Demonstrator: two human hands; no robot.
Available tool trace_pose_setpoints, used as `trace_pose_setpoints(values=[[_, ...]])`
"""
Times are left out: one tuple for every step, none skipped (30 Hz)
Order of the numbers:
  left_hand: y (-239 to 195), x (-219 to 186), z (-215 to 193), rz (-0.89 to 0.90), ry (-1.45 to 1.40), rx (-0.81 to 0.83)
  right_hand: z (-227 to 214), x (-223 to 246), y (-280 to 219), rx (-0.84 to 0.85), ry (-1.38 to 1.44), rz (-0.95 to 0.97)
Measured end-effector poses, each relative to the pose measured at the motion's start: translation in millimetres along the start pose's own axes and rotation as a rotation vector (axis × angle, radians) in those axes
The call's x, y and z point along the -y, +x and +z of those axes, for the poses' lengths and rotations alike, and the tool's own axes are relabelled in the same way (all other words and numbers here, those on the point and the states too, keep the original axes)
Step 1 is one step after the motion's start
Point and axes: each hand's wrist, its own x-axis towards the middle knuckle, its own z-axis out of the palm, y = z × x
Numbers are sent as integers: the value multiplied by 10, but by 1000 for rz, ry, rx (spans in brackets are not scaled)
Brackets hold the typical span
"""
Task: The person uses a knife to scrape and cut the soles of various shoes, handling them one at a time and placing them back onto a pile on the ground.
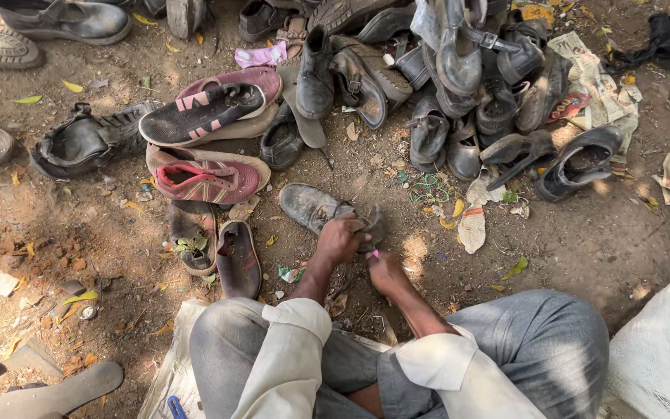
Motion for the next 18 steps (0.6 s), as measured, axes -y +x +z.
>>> trace_pose_setpoints(values=[[9, 14, 18, -30, -16, 8, 14, 49, -78, -23, 20, -10], [25, 4, 44, -59, -31, 17, 52, 56, -214, -5, 48, 39], [57, 10, 36, -84, -46, 26, 110, 31, -402, 9, 80, 87], [55, 25, 9, -90, -65, 5, 132, 57, -504, 23, 112, 134], [32, 19, 19, -96, -90, -15, 99, 82, -548, 49, 188, 178], [26, 21, 31, -102, -115, -35, 65, 73, -601, 75, 265, 222], [3, 38, 39, -89, -143, -32, 64, 51, -642, 107, 342, 272], [-7, 60, 47, -76, -171, -29, 57, 47, -619, 114, 352, 266], [41, 98, 24, -53, -191, -34, 29, 88, -509, 118, 364, 246], [79, 120, 15, -133, -222, 7, 6, 119, -395, 122, 376, 226], [106, 117, 42, -214, -257, 55, -12, 130, -289, 124, 375, 224], [128, 112, 68, -294, -291, 104, -23, 151, -183, 127, 374, 221], [156, 129, 56, -336, -293, 89, -18, 186, -106, 135, 368, 212], [183, 146, 43, -379, -295, 73, 35, 217, -85, 109, 390, 224], [143, 118, 88, -428, -306, 67, 129, 201, -147, 83, 411, 250], [77, 60, 148, -391, -284, -19, 195, 188, -232, 55, 431, 275], [100, 36, 133, -339, -249, -114, 240, 232, -307, 38, 418, 266], [146, 30, 95, -286, -214, -208, 294, 241, -431, 20, 405, 258]])
